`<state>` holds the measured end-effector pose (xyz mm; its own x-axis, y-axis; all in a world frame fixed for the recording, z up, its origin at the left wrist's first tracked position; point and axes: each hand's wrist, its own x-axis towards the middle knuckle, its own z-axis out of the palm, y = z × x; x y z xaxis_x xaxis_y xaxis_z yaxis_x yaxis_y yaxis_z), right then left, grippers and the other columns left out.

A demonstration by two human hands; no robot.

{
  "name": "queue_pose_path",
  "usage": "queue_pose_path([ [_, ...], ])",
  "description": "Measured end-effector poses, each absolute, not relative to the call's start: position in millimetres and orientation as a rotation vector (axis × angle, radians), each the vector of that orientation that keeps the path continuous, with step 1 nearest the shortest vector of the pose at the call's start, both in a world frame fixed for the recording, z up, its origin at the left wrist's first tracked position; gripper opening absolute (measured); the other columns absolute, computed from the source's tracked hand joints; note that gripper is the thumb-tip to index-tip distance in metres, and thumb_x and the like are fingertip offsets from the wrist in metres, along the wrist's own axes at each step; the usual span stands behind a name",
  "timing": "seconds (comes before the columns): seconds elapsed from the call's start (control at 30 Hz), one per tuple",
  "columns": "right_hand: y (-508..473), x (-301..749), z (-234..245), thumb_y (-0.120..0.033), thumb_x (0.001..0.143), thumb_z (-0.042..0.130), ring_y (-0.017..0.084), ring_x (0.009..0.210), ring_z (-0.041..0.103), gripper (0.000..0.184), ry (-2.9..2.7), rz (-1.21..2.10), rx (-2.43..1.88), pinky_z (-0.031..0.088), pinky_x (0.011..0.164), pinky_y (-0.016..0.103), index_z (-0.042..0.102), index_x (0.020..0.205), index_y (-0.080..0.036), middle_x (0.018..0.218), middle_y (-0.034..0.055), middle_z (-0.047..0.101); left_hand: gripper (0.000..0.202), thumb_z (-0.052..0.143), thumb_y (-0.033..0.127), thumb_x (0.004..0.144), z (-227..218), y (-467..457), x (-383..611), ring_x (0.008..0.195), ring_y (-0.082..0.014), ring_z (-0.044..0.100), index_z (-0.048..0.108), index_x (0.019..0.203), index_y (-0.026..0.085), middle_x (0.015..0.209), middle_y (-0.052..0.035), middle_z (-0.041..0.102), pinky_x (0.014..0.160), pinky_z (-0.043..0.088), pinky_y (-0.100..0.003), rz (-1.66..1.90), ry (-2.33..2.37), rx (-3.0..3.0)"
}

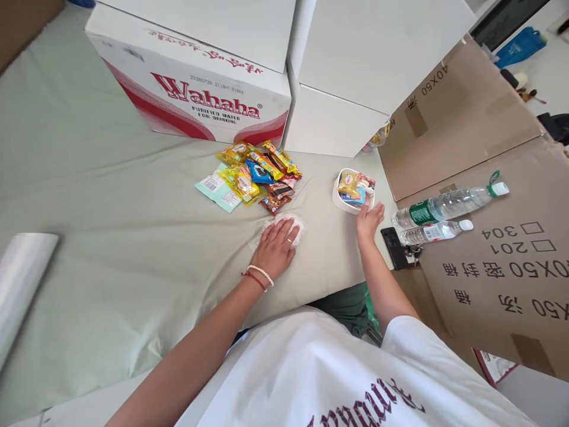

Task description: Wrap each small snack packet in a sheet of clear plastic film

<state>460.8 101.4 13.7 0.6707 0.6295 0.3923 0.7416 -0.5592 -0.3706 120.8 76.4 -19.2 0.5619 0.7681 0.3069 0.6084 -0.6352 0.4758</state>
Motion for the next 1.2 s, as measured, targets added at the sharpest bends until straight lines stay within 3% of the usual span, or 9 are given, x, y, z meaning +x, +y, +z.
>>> queue_pose_path([
  [0.4, 221, 470, -1, -0.036, 0.101, 0.04, 0.037, 0.147, 0.043, 0.057, -1.271, 0.002, -2.273, 0.032, 0.123, 0.056, 0.05, 0.149, -0.006, 0.154, 0.03, 0.044, 0.055, 0.051, 0.025, 0.099, -19, 77, 119, 0.156, -0.03, 0.039, 0.053, 0.154, 0.018, 0.166, -0.0132, 0.046, 0.129, 0.029, -0.051, 0.66, 1.159, 2.551],
  [0.53, 239, 488, -1, -0.033, 0.101, 0.037, 0.035, 0.148, 0.042, 0.054, -1.343, 0.042, -2.207, 0.032, 0.124, 0.056, 0.05, 0.148, -0.01, 0.157, 0.0263, 0.045, 0.055, 0.05, 0.025, 0.1, -17, 76, 118, 0.156, -0.0303, 0.039, 0.052, 0.154, 0.019, 0.166, -0.0133, 0.046, 0.129, 0.029, -0.051, 0.641, 1.153, 2.565],
  [0.67, 244, 502, 10, -0.034, 0.102, 0.038, 0.035, 0.15, 0.04, 0.052, -1.399, 0.101, -2.216, 0.032, 0.125, 0.053, 0.053, 0.142, -0.005, 0.159, 0.0295, 0.042, 0.055, 0.05, 0.026, 0.1, -16, 76, 118, 0.156, -0.0298, 0.038, 0.05, 0.155, 0.021, 0.166, -0.0135, 0.046, 0.129, 0.029, -0.051, 0.626, 1.159, 2.553],
  [0.77, 229, 490, 27, -0.036, 0.102, 0.04, 0.035, 0.148, 0.042, 0.049, -1.391, -0.021, -2.126, 0.032, 0.125, 0.053, 0.056, 0.138, -0.007, 0.155, 0.0276, 0.045, 0.055, 0.05, 0.026, 0.1, -15, 76, 118, 0.156, -0.0301, 0.037, 0.051, 0.155, 0.02, 0.166, -0.0141, 0.046, 0.129, 0.028, -0.051, 0.621, 1.159, 2.54],
  [0.87, 187, 449, 38, -0.041, 0.105, 0.036, 0.03, 0.13, 0.057, 0.042, -1.441, 0.018, -1.914, 0.045, 0.114, 0.051, 0.063, 0.128, -0.018, 0.134, 0.0175, 0.063, 0.057, 0.05, 0.027, 0.1, -15, 76, 117, 0.157, -0.0303, 0.035, 0.048, 0.156, 0.021, 0.166, -0.0144, 0.044, 0.129, 0.026, -0.052, 0.615, 1.136, 2.506],
  [0.97, 136, 391, 35, -0.047, 0.104, 0.043, 0.023, 0.101, 0.067, 0.037, -1.566, 0.534, -1.726, 0.056, 0.092, 0.04, 0.07, 0.115, -0.023, 0.114, 0.0092, 0.071, 0.063, 0.055, 0.033, 0.099, -15, 78, 112, 0.158, -0.0319, 0.034, 0.041, 0.16, 0.023, 0.169, -0.0155, 0.04, 0.129, 0.026, -0.054, 0.656, 1.077, 2.445],
  [1.1, 94, 330, 15, -0.046, 0.092, 0.064, 0.017, 0.079, 0.062, 0.036, -1.548, 0.982, -1.632, 0.054, 0.08, 0.034, 0.072, 0.116, -0.022, 0.111, 0.0075, 0.071, 0.082, 0.062, 0.05, 0.097, -16, 83, 106, 0.161, -0.0337, 0.028, 0.025, 0.166, 0.024, 0.175, -0.0196, 0.022, 0.126, 0.033, -0.054, 0.801, 1.018, 2.297],
  [1.2, 83, 313, 6, -0.049, 0.085, 0.069, 0.014, 0.068, 0.055, 0.033, -1.298, 1.189, -1.595, 0.048, 0.07, 0.029, 0.073, 0.102, -0.021, 0.085, 0.0013, 0.068, 0.075, 0.066, 0.051, 0.095, -11, 85, 102, 0.162, -0.0361, 0.025, 0.04, 0.159, 0.025, 0.177, -0.0193, 0.015, 0.125, 0.033, -0.056, 0.853, 1.102, 2.296],
])
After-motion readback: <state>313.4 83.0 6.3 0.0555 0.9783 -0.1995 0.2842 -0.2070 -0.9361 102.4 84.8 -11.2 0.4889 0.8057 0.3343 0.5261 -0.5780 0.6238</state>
